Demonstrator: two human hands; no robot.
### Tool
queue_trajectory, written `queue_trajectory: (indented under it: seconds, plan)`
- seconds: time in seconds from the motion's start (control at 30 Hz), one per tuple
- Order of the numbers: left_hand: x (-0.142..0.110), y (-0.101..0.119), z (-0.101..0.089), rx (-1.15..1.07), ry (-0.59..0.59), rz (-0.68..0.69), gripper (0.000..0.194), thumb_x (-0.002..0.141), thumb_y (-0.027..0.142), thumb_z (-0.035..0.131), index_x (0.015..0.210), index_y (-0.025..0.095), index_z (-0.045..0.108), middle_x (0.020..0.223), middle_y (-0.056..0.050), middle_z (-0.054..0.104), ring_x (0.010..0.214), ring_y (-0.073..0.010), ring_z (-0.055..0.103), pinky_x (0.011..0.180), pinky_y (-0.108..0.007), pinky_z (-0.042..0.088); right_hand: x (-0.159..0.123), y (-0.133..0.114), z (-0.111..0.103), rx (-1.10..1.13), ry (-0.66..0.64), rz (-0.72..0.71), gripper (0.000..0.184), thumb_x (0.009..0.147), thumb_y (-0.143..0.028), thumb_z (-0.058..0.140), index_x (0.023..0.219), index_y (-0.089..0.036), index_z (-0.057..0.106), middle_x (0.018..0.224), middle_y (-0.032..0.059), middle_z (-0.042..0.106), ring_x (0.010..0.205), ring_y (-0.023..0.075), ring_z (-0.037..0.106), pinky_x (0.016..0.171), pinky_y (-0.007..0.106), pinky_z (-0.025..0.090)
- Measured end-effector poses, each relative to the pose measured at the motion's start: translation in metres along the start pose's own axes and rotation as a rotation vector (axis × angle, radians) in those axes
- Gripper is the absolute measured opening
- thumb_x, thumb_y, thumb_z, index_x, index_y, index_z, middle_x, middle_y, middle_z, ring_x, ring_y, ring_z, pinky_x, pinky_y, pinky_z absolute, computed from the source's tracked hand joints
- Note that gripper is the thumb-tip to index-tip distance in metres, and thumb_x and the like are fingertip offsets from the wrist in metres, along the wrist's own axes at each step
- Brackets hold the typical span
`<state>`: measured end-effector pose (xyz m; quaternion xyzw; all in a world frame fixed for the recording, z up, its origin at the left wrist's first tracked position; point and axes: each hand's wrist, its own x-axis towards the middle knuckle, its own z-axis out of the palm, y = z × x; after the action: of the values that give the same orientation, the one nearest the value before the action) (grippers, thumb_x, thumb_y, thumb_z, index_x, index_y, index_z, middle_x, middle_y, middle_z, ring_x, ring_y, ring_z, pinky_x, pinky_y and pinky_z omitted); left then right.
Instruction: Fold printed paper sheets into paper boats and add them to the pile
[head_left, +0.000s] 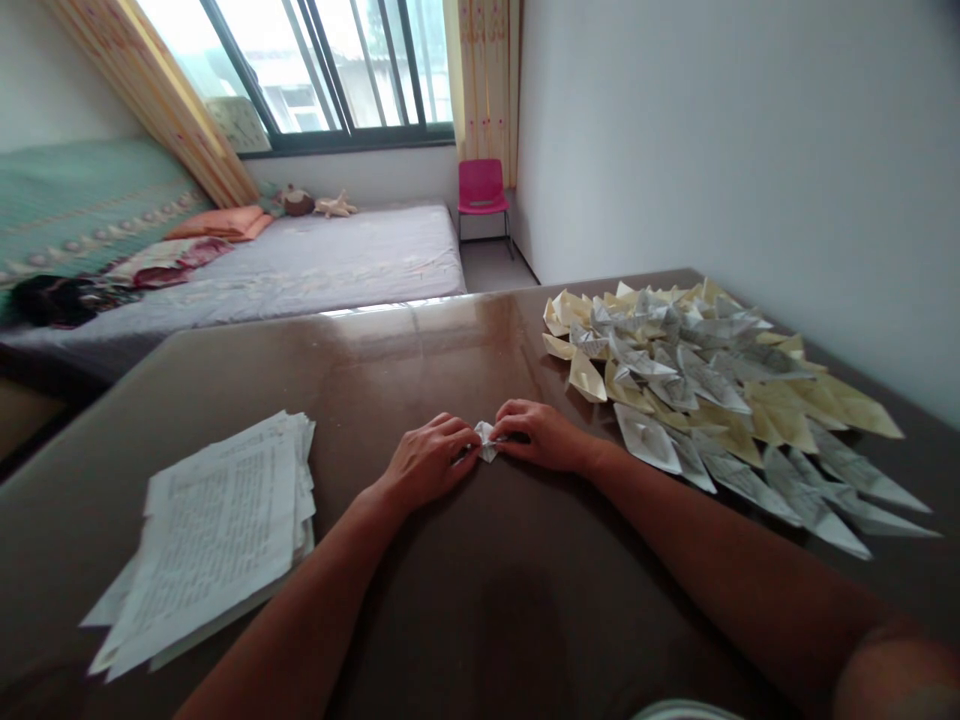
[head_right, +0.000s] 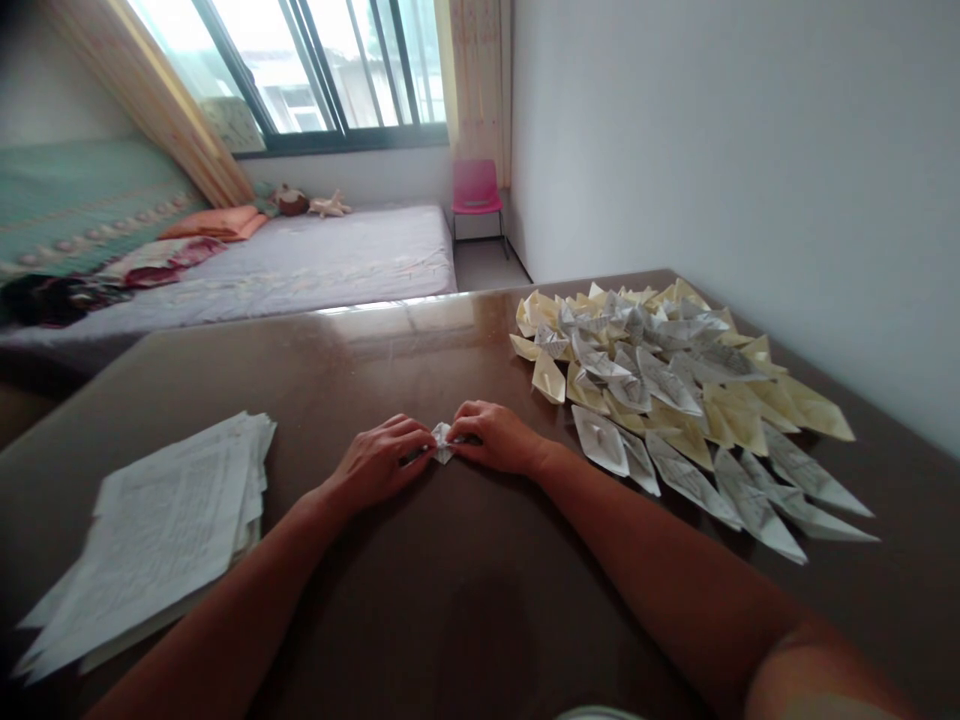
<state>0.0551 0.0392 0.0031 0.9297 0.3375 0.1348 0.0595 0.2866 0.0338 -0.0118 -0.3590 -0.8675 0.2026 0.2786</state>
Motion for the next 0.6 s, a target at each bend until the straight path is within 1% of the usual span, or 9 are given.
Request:
queue_trajectory:
  seconds: [0.13,0.37,0.47,0.6]
  plan:
    - [0.0,-0.002,0.0,-0.037,0.004,-0.011,0.018,0.091,0.035,0.049,0.096,0.027,0.064,0.097,-0.001,0.065,0.093,-0.017,0.056,0.074,-0.026,0.045,0.0,0.0,0.0,-0.008,0.004,0.004,0.013,0.084,-0.026,0.063,0.094,-0.021,0.07,0.095,0.0045,0.062,0.085,0.0149,0.06,0.078,0.026,0.046]
    - [0.0,-0.006,0.001,-0.062,-0.022,0.005,0.022,0.093,0.035,0.047,0.1,0.027,0.066,0.1,-0.001,0.065,0.094,-0.0168,0.056,0.078,-0.027,0.045,0.0,0.001,0.001,-0.049,-0.006,-0.01,0.013,0.086,-0.027,0.06,0.092,-0.021,0.07,0.096,0.0047,0.063,0.085,0.0148,0.059,0.078,0.026,0.045]
    - [0.0,-0.005,-0.003,-0.048,-0.055,0.019,0.025,0.094,0.037,0.044,0.098,0.029,0.068,0.1,0.0,0.065,0.094,-0.0166,0.056,0.077,-0.026,0.045,0.0,0.0,-0.003,-0.106,-0.05,-0.061,0.015,0.087,-0.03,0.06,0.093,-0.022,0.071,0.096,0.0049,0.064,0.087,0.0156,0.058,0.081,0.028,0.044]
    - [0.0,-0.003,-0.008,-0.016,-0.098,0.057,0.028,0.095,0.039,0.043,0.099,0.032,0.07,0.099,0.0,0.066,0.092,-0.0166,0.056,0.074,-0.027,0.044,-0.001,-0.003,-0.009,-0.172,-0.108,-0.146,0.02,0.088,-0.035,0.057,0.1,-0.026,0.071,0.097,0.0041,0.065,0.089,0.0167,0.056,0.083,0.03,0.042]
